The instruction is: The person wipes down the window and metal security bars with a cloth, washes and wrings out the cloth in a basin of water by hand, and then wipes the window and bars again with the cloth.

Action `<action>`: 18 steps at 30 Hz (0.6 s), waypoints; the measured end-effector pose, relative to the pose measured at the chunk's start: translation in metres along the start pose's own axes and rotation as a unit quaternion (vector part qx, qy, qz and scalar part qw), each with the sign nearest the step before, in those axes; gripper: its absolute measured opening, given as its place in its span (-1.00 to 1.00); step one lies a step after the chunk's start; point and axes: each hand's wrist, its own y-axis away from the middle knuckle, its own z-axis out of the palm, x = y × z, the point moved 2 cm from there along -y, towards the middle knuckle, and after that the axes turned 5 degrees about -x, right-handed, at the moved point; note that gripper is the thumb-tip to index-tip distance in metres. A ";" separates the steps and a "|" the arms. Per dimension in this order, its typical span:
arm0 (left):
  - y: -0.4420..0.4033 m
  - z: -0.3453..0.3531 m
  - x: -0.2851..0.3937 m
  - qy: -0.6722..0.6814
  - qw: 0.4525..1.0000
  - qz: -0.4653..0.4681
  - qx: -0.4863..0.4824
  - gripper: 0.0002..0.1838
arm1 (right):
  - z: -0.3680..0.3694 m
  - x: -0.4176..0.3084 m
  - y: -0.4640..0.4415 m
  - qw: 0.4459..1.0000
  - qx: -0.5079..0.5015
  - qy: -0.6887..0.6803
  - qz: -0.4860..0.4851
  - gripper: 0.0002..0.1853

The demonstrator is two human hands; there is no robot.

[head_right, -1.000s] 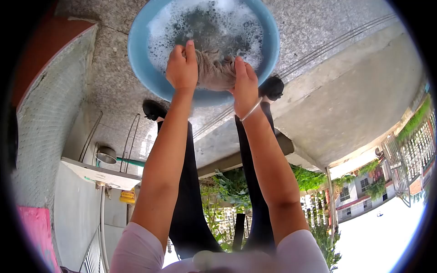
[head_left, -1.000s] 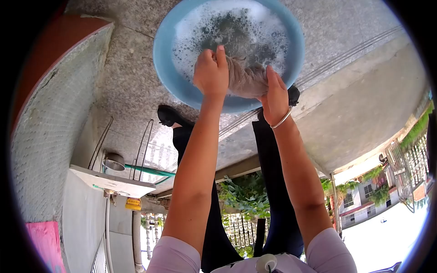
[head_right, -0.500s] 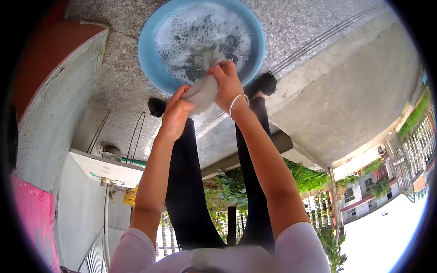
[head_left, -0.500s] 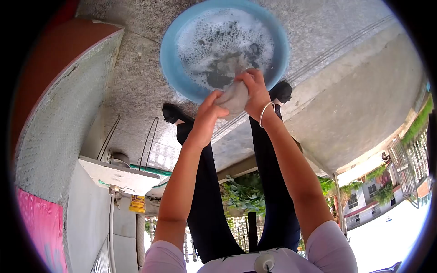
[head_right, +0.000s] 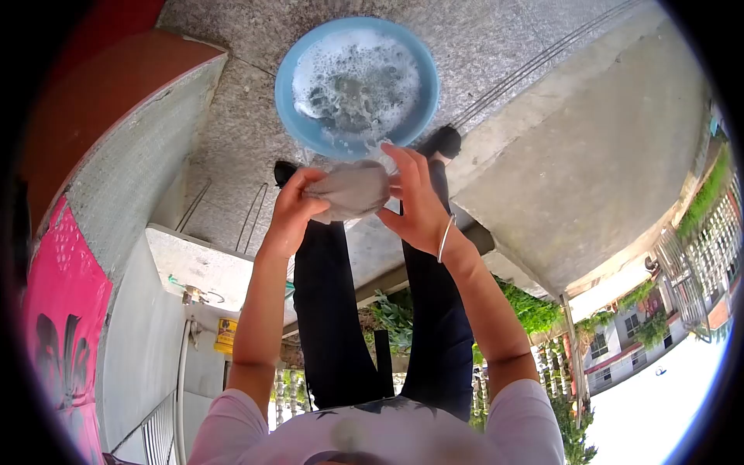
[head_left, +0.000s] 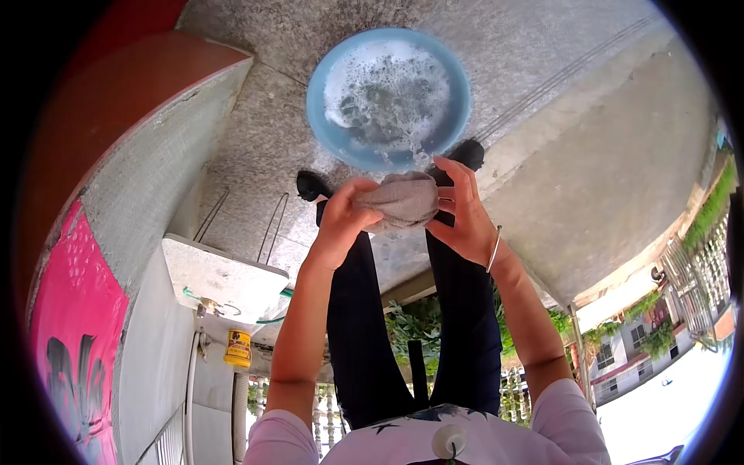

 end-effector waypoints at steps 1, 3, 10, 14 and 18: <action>0.007 0.007 0.006 0.000 1.000 0.004 -0.001 -0.55 | 0.000 -0.012 -0.001 1.000 0.000 0.002 -0.003 -0.13; 0.024 0.027 0.020 -0.037 0.991 0.099 -0.078 -0.59 | 0.008 -0.039 -0.002 0.967 -0.052 0.233 -0.090 -0.07; 0.077 0.039 0.056 0.139 0.945 0.153 -0.255 -0.59 | 0.012 -0.098 0.014 0.920 -0.024 0.290 -0.264 -0.60; 0.088 0.056 0.052 0.265 0.946 0.052 -0.181 -0.54 | 0.022 -0.132 0.031 0.857 0.000 0.363 -0.367 -0.61; 0.109 0.091 0.059 0.493 0.806 -0.091 -0.314 -0.34 | 0.033 -0.169 0.034 0.757 -0.006 0.416 -0.505 -0.64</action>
